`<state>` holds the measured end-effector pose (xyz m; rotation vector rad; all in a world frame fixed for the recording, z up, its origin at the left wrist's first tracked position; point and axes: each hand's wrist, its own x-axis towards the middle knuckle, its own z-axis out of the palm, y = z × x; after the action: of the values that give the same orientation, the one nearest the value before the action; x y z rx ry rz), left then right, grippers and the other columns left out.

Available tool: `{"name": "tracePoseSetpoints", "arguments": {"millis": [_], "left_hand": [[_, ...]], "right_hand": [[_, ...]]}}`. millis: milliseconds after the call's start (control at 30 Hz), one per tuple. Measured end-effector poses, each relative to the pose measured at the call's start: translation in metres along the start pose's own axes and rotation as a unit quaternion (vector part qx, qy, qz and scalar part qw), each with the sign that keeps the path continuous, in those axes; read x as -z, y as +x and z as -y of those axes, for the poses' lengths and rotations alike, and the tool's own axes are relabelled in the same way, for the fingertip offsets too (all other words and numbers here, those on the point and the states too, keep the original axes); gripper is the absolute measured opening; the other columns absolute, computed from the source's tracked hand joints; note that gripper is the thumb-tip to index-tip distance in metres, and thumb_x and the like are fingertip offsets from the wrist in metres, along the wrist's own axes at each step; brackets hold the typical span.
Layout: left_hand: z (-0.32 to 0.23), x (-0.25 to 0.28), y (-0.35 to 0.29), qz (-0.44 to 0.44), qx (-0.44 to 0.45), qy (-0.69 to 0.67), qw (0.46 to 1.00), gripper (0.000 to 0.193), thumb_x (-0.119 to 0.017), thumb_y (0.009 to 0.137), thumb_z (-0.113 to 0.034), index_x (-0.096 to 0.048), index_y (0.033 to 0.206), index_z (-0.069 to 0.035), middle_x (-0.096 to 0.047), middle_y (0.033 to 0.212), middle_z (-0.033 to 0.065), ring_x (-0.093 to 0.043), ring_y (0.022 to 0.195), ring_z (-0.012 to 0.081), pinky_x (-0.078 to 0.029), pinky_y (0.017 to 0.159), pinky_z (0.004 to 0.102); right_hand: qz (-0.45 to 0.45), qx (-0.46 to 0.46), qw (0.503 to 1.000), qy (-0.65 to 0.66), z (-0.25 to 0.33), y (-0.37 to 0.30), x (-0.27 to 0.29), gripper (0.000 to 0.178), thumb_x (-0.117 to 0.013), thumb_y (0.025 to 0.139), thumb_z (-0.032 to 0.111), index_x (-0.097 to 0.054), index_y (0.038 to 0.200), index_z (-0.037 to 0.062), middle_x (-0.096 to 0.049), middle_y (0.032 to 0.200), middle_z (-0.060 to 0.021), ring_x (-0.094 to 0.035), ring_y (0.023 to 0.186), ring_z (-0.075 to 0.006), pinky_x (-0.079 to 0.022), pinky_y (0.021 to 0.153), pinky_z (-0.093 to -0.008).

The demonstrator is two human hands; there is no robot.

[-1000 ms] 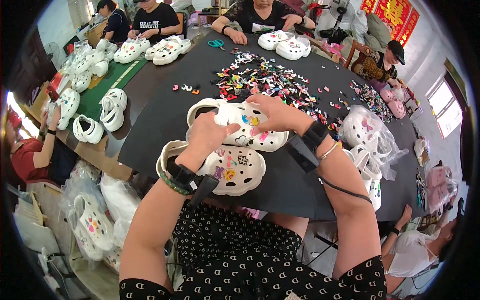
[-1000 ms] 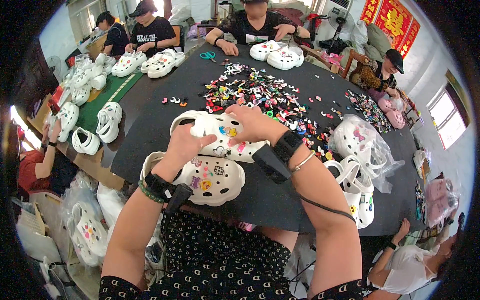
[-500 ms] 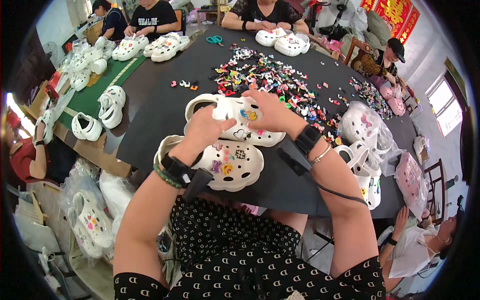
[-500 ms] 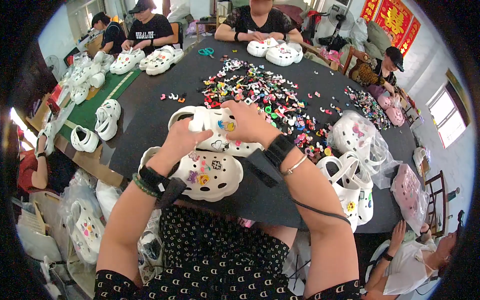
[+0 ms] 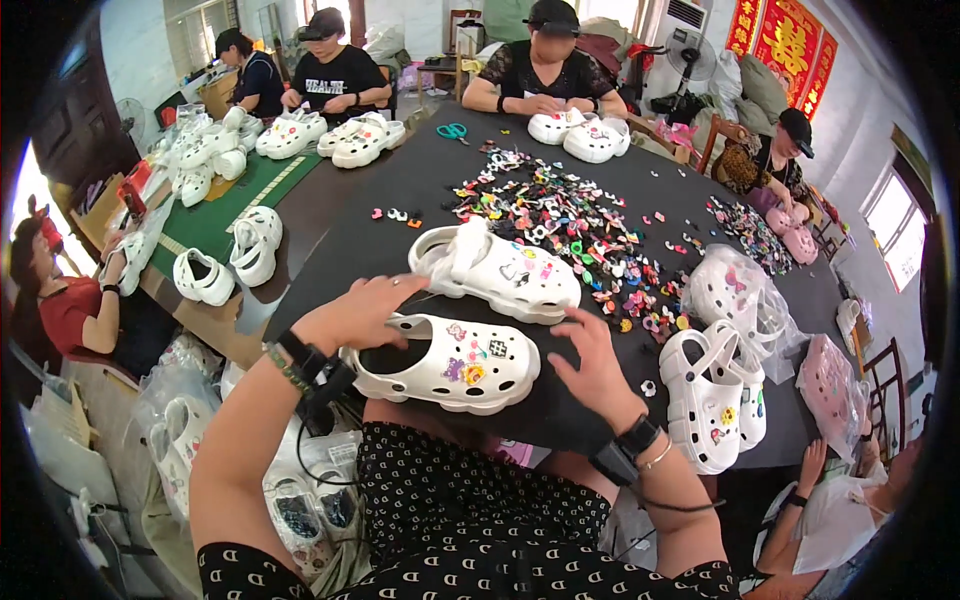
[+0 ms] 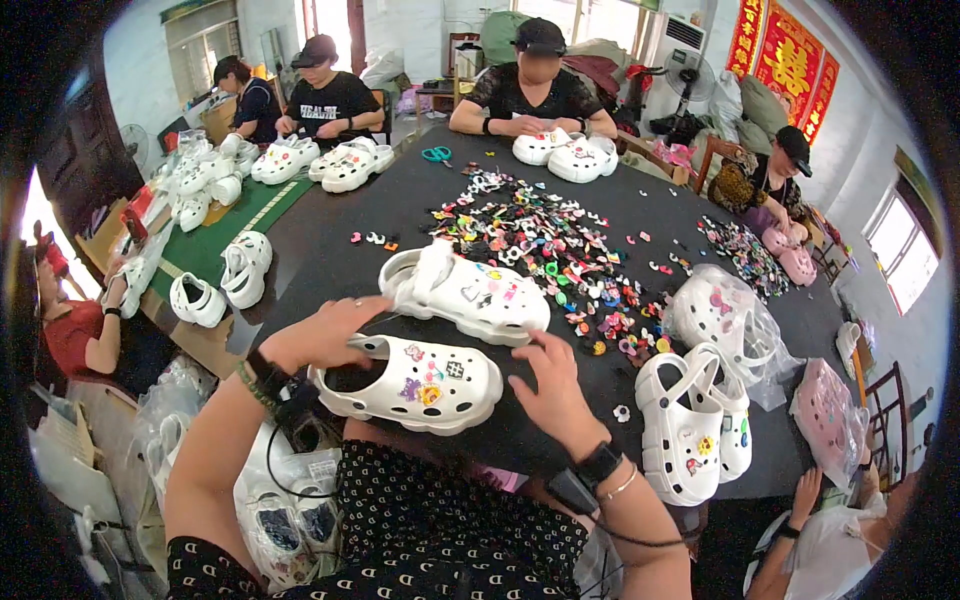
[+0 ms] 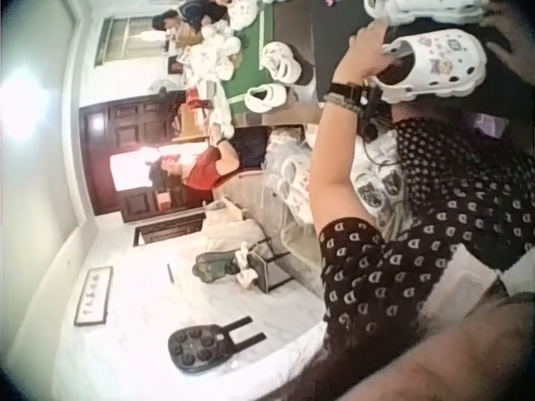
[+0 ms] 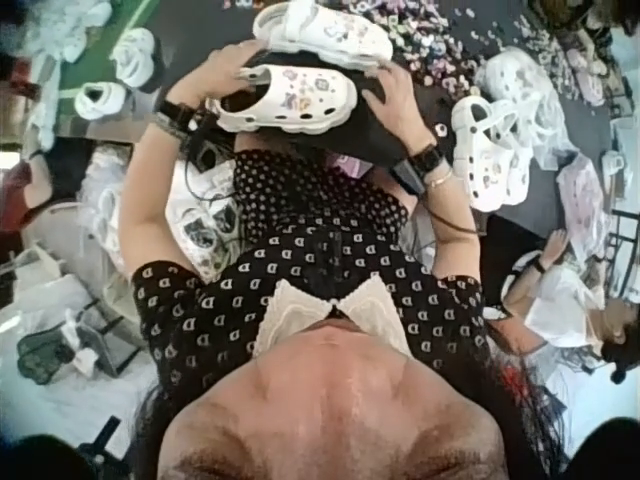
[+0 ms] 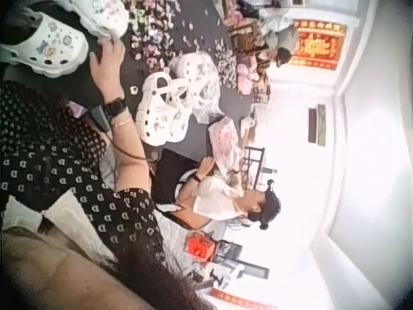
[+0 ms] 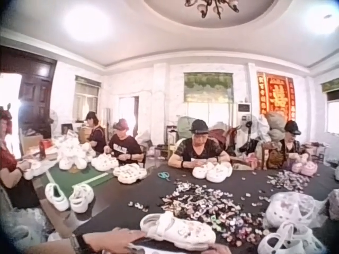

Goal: Apply decorative charms and stickers to white clog-style shoes.

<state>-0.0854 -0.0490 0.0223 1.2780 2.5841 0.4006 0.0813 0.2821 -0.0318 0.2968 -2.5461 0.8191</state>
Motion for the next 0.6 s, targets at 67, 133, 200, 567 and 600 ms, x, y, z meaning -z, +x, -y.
{"name": "tracePoseSetpoints", "arguments": {"millis": [67, 133, 200, 567, 600], "left_hand": [[-0.006, 0.004, 0.009, -0.030, 0.021, 0.028, 0.999, 0.103, -0.086, 0.064, -0.025, -0.032, 0.151, -0.015, -0.040, 0.148, 0.0174, -0.044, 0.132, 0.0387, -0.036, 0.107, 0.0495], [-0.005, 0.011, 0.018, -0.078, -0.007, 0.092, 0.993, 0.105, -0.087, 0.062, -0.024, -0.032, 0.151, -0.015, -0.029, 0.154, 0.0211, -0.042, 0.133, 0.0413, -0.038, 0.105, 0.0523], [0.001, 0.016, 0.029, -0.062, -0.056, 0.122, 0.989, 0.101, -0.085, 0.065, -0.024, -0.033, 0.151, -0.015, -0.030, 0.156, 0.0153, -0.041, 0.136, 0.0365, -0.037, 0.106, 0.0530], [0.012, -0.008, 0.035, -0.062, -0.115, 0.019, 0.991, 0.040, -0.075, 0.078, -0.020, -0.052, 0.107, -0.006, -0.061, 0.099, 0.0199, -0.061, 0.094, 0.0439, -0.048, 0.079, 0.0511], [0.011, -0.012, 0.028, -0.080, -0.105, 0.023, 0.991, 0.035, -0.073, 0.079, -0.019, -0.052, 0.104, -0.007, -0.061, 0.097, 0.0193, -0.062, 0.091, 0.0432, -0.049, 0.077, 0.0510]], "right_hand": [[0.019, -0.002, 1.000, 0.006, 0.000, -0.010, -0.009, 0.041, -0.075, 0.076, 0.007, -0.059, 0.114, 0.0086, -0.049, 0.134, -0.0206, -0.044, 0.126, -0.0410, -0.037, 0.106, -0.0484], [0.028, -0.015, 0.999, -0.015, -0.007, -0.020, -0.017, 0.041, -0.074, 0.076, 0.007, -0.059, 0.114, 0.0093, -0.050, 0.134, -0.0191, -0.044, 0.126, -0.0400, -0.037, 0.105, -0.0489], [0.032, -0.035, 0.998, -0.031, -0.016, -0.034, -0.031, 0.038, -0.072, 0.076, 0.006, -0.060, 0.113, 0.0089, -0.051, 0.133, -0.0171, -0.044, 0.126, -0.0388, -0.037, 0.103, -0.0499], [0.038, -0.025, 0.990, -0.132, 0.006, -0.035, -0.041, 0.034, -0.062, 0.081, 0.005, -0.054, 0.114, 0.0016, -0.053, 0.131, -0.0151, -0.045, 0.127, -0.0358, -0.032, 0.105, -0.0501], [0.043, -0.029, 0.990, -0.132, 0.005, -0.035, -0.042, 0.034, -0.062, 0.081, 0.005, -0.054, 0.114, 0.0018, -0.053, 0.131, -0.0152, -0.045, 0.127, -0.0357, -0.032, 0.105, -0.0500]]}}
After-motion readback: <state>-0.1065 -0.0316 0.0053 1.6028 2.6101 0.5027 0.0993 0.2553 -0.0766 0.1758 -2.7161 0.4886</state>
